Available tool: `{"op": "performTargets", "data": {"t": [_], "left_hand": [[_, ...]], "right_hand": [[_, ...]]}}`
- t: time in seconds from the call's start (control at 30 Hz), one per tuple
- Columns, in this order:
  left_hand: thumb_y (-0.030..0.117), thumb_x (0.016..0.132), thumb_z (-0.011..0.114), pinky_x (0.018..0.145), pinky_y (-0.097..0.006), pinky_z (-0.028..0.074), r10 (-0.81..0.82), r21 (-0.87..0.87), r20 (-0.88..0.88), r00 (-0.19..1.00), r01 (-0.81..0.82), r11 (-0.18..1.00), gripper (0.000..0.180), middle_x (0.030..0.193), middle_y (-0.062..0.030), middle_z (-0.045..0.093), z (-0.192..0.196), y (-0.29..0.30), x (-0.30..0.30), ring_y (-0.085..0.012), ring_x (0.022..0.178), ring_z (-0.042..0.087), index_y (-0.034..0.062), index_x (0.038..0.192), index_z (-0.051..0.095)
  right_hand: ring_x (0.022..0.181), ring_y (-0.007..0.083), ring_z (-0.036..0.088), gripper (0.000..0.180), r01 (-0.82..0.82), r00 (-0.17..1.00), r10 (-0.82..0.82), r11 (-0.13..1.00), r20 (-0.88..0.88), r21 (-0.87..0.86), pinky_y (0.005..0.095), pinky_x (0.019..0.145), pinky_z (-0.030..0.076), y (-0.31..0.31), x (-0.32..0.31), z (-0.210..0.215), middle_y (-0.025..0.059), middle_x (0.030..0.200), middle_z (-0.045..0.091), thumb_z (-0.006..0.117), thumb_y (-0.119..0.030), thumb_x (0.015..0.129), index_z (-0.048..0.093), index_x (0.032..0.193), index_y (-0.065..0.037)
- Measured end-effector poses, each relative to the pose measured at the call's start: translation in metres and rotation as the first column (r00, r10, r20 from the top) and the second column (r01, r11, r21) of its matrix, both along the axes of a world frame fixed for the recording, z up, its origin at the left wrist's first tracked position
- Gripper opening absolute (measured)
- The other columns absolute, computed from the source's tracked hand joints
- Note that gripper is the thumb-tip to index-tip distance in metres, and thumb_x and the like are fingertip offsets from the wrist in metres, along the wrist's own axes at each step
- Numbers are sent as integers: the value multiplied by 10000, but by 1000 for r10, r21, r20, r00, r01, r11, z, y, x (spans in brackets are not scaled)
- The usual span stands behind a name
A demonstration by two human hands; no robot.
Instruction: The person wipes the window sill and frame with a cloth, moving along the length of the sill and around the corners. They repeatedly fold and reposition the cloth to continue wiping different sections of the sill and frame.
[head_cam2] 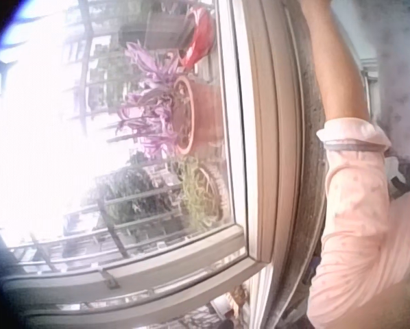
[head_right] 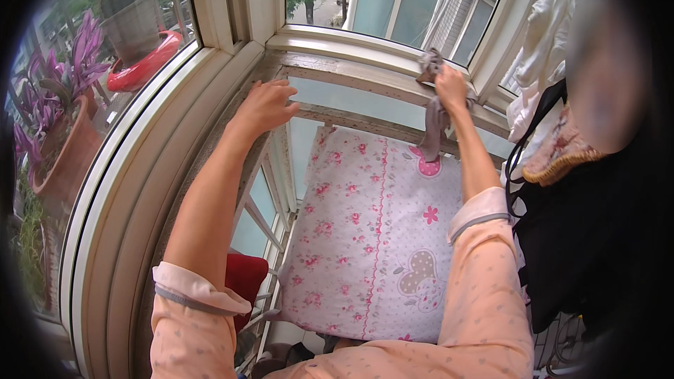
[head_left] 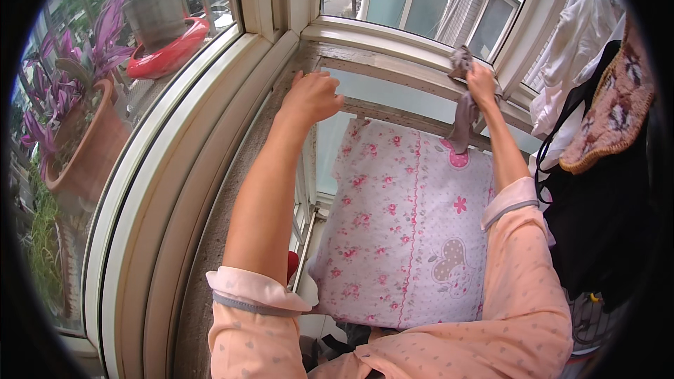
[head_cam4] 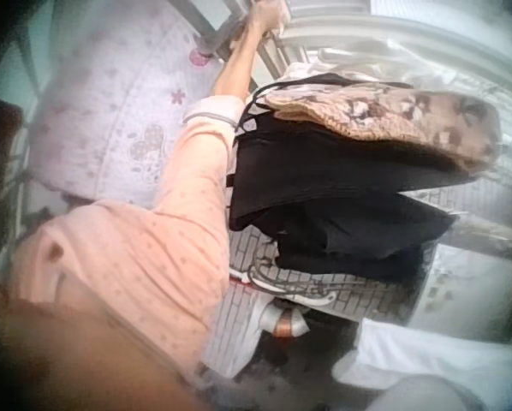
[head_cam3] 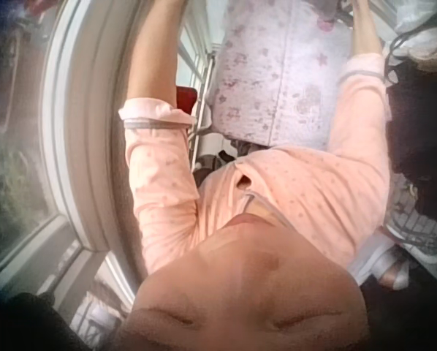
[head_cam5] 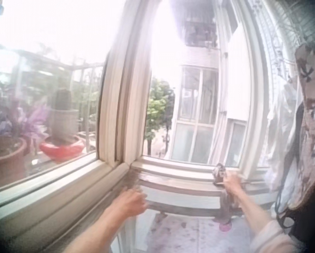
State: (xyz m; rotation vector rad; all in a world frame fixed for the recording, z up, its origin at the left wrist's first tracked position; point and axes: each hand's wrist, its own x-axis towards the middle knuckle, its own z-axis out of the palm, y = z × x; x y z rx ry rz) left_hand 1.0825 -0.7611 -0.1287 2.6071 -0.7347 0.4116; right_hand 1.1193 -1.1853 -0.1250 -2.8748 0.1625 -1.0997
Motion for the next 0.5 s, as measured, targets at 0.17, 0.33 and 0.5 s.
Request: {"op": "performTargets", "data": {"t": [0.17,0.33,0.5], "left_hand": [[229,824,554,1084,-452,276,2,25,-11,1000,-2,1000,449,1339,-181,470,1,1,3,-308,1274,408,31,1228,546],[211,828,552,1068,-406,309,35,-157,45,998,-28,987,504,1331,-211,462,-1,-1,13,-333,1277,396,-11,1274,474],[183,843,549,1060,-392,325,74,-276,123,990,-37,961,539,1332,-252,444,-3,2,18,-351,1270,399,-30,1320,418]], "right_hand": [[995,379,542,287,87,996,-88,983,4,-164,490,847,434,102,37,-6,203,992,632,420,-211,844,600,924,-4],[1012,330,528,266,-167,985,152,962,-81,-216,469,846,433,174,53,-6,167,984,624,450,-205,834,615,959,-39],[1058,325,523,236,-443,895,445,875,-32,-194,438,887,425,288,96,-7,145,1008,629,486,-181,803,665,902,-65]]}}
